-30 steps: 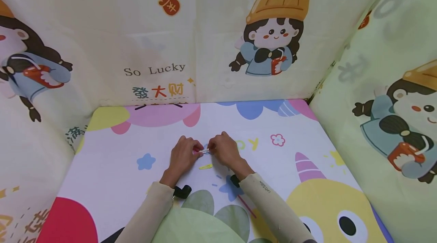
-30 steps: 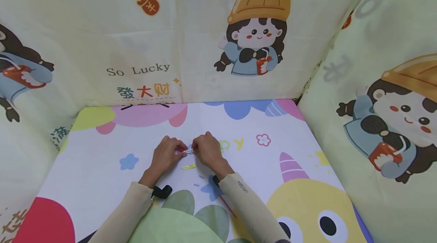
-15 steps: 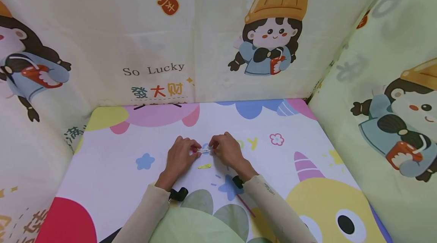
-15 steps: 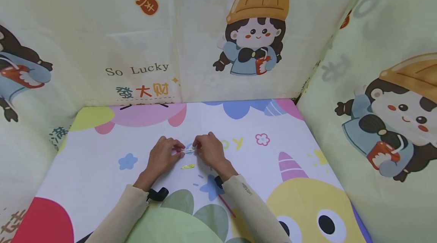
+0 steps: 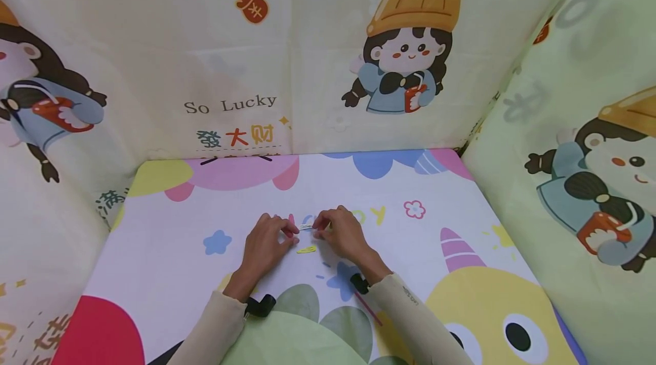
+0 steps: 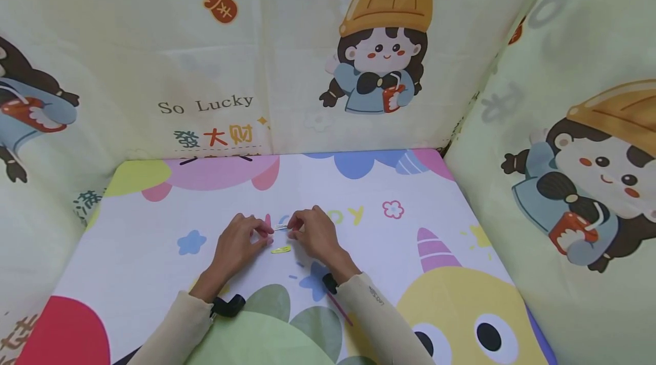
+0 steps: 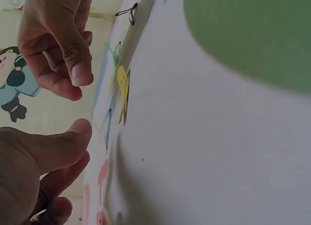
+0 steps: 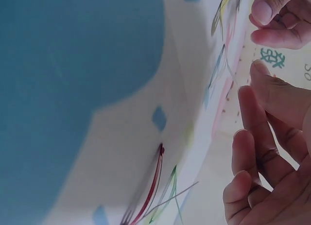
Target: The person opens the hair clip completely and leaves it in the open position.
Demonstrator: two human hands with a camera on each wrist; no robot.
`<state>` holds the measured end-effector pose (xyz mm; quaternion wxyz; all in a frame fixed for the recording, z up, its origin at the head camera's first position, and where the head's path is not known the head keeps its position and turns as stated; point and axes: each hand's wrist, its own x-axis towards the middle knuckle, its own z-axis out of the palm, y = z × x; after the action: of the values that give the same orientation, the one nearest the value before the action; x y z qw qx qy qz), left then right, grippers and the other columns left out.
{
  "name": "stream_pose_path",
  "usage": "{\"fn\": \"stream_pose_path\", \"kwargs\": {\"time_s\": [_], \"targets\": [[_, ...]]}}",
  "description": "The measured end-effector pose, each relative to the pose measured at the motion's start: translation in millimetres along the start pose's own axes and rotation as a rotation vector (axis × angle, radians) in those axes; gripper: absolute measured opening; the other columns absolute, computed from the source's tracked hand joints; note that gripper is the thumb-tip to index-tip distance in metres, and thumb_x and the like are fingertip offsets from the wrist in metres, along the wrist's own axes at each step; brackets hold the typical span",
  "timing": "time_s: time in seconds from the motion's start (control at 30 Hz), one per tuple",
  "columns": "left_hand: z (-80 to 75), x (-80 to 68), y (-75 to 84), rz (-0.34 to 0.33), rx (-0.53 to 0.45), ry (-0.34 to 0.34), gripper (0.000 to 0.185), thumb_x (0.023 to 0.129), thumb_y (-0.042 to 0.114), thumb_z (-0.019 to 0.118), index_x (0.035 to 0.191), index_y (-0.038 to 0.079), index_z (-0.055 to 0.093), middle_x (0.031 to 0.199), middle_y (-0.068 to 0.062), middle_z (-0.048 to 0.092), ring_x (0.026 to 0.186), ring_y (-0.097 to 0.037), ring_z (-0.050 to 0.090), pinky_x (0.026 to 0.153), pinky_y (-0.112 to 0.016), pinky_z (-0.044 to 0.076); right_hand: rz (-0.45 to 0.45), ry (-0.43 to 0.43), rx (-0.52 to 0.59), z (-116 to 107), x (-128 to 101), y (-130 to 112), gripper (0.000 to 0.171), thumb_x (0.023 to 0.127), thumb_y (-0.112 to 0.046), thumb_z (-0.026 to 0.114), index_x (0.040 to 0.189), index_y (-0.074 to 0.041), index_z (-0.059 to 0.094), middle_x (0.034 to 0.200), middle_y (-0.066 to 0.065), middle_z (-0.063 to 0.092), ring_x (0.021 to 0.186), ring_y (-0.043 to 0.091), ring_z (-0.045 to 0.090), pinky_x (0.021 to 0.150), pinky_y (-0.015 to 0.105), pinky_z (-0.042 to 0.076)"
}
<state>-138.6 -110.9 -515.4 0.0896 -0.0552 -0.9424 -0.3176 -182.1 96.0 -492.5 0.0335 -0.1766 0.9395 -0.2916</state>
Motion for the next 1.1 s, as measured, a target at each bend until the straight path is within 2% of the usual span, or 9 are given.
{"fn": "stream_pose_path", "kwargs": {"time_s": [0.2,0.43,0.77,0.97,1.1], "targets": [[4.4,-8.7,0.0,0.015,-0.027,-0.003,0.018,0.081,0.018,0.093,0.092,0.025,0.081,0.079,0.012,0.076,0.084,-0.011,0.050,0.068,-0.030,0.045,-0.011,-0.015,-0.014,4,-5,-1,0.009,0.086,-0.018,0.089,0.090,-0.023,0.082,0.083,-0.011,0.075,0.085,0.010,0.053,0.074,0.026,0.045],[10.5,-15.2,1.3,0.032,-0.013,-0.013,0.020,0.080,0.018,0.094,0.092,0.027,0.081,0.077,0.012,0.071,0.088,-0.011,0.054,0.069,-0.032,0.048,-0.052,-0.029,-0.033,8,-9,2,0.011,0.085,-0.019,0.090,0.087,-0.025,0.081,0.082,-0.013,0.076,0.086,0.009,0.055,0.075,0.026,0.047],[15.1,-17.1,3.3,0.015,-0.004,-0.048,0.017,0.081,0.015,0.092,0.089,0.026,0.081,0.075,0.013,0.068,0.086,-0.010,0.053,0.068,-0.031,0.048,-0.071,-0.055,-0.026,12,-12,1,0.014,0.084,-0.013,0.090,0.084,-0.025,0.082,0.078,-0.012,0.076,0.087,0.011,0.058,0.074,0.027,0.046],[16.7,-18.5,4.7,0.019,0.005,-0.039,0.018,0.081,0.014,0.092,0.088,0.026,0.081,0.075,0.013,0.068,0.086,-0.010,0.054,0.067,-0.030,0.048,-0.071,-0.074,-0.026,12,-13,0,0.014,0.083,-0.015,0.092,0.084,-0.024,0.081,0.077,-0.013,0.076,0.091,0.012,0.062,0.080,0.030,0.048],[17.4,-18.8,4.6,0.022,0.009,-0.034,0.017,0.081,0.014,0.092,0.088,0.026,0.081,0.075,0.013,0.069,0.085,-0.010,0.054,0.067,-0.030,0.047,-0.070,-0.096,-0.021,11,-13,0,0.014,0.082,-0.014,0.092,0.084,-0.022,0.082,0.076,-0.012,0.075,0.088,0.009,0.065,0.079,0.028,0.050]]}}
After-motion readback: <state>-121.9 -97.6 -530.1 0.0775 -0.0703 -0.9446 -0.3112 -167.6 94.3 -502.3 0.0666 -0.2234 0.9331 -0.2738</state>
